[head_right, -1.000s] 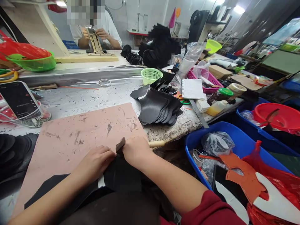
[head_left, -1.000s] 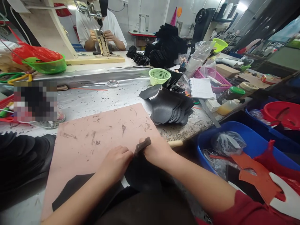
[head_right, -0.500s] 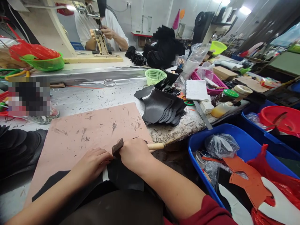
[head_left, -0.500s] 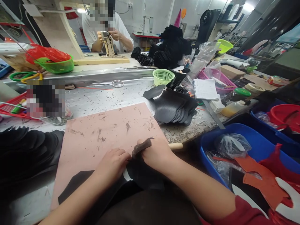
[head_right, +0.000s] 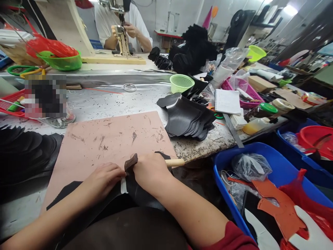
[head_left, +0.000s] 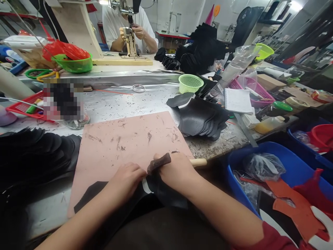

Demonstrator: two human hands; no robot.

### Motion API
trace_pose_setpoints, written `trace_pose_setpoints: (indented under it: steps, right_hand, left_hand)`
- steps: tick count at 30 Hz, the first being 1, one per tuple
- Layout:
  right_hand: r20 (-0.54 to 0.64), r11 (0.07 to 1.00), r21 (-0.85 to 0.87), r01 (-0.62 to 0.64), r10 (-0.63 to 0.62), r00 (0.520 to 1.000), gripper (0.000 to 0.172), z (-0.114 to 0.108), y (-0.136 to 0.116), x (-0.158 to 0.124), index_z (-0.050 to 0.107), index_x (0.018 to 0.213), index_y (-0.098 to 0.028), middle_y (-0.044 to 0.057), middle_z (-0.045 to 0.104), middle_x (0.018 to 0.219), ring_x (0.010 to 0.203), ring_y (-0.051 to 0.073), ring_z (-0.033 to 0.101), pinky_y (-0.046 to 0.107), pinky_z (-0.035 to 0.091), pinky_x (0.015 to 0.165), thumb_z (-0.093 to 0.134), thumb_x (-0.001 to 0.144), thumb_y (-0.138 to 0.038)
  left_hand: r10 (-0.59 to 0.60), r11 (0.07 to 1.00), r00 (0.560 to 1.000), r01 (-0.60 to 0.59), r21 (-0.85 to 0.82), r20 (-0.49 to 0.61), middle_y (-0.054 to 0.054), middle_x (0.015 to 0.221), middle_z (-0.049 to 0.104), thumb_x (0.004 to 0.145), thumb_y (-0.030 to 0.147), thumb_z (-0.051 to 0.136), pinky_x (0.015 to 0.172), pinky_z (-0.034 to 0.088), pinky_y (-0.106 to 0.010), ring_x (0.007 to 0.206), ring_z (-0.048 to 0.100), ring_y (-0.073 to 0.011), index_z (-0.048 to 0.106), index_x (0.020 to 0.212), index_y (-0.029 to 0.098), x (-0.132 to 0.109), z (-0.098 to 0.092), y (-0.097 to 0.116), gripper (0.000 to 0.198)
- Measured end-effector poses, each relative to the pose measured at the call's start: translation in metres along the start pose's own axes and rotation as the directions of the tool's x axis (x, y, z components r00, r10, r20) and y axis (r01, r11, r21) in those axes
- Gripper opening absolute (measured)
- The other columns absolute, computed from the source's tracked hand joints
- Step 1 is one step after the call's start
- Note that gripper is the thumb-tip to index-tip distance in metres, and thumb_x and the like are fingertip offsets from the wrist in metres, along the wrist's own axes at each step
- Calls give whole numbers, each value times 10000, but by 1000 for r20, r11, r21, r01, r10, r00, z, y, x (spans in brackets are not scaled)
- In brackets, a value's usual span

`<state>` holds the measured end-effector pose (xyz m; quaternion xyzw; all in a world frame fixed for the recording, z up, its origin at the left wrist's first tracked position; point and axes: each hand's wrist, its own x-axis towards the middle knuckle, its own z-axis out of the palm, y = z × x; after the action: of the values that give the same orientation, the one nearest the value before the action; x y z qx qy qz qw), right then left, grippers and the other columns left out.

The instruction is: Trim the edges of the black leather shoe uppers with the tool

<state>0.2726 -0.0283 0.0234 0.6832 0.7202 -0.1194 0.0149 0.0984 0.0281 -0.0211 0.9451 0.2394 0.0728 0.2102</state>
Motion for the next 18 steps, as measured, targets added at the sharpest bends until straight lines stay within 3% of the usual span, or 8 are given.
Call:
trace_pose_setpoints:
  steps: [4, 8, 12, 14, 18]
  right_hand:
    - [30, 998, -50, 30, -29, 999, 189, 3, -5, 1, 596, 788, -182, 43, 648, 674, 600, 175, 598, 257, 332, 486, 409, 780, -159]
    - [-2, 999, -47, 20, -20, 1000, 191, 4, -8, 0, 588, 815, -193, 41, 651, 687, 617, 177, 603, 257, 343, 504, 397, 799, -178]
    - [61, 997, -66, 29, -25, 998, 185, 3, -11, -1, 587, 792, -191, 44, 647, 666, 622, 174, 604, 255, 334, 502, 404, 787, -164]
    - [20, 998, -70, -8, 9, 1000, 162, 2, -13, -1, 575, 784, -201, 30, 637, 638, 595, 174, 597, 257, 317, 486, 415, 787, -181]
    - [16, 997, -68, 21, -20, 1000, 149, 3, -16, -2, 563, 804, -206, 13, 629, 624, 560, 169, 586, 253, 286, 464, 421, 777, -171]
  left_hand:
    - [42, 999, 997, -43, -10, -59, -43, 751, 594, 837, 141, 344, 677, 421, -286, 722, 512, -154, 619, 804, 186, -7, 1, -3, 281]
    - [73, 997, 997, -72, 8, -40, -42, 761, 591, 854, 136, 339, 693, 412, -295, 738, 505, -158, 611, 866, 198, -12, -1, -6, 279]
    - [121, 993, 991, -121, 12, -59, -48, 771, 601, 862, 134, 332, 688, 404, -288, 745, 506, -157, 608, 828, 175, -16, -1, -11, 280]
    - [146, 988, 987, -142, 58, -65, -50, 787, 599, 862, 125, 334, 685, 394, -292, 757, 499, -162, 615, 854, 183, -18, 0, -14, 286]
    - [163, 981, 987, -160, 107, -13, -45, 815, 590, 856, 118, 349, 709, 386, -305, 783, 489, -168, 615, 937, 221, -21, -2, -17, 296]
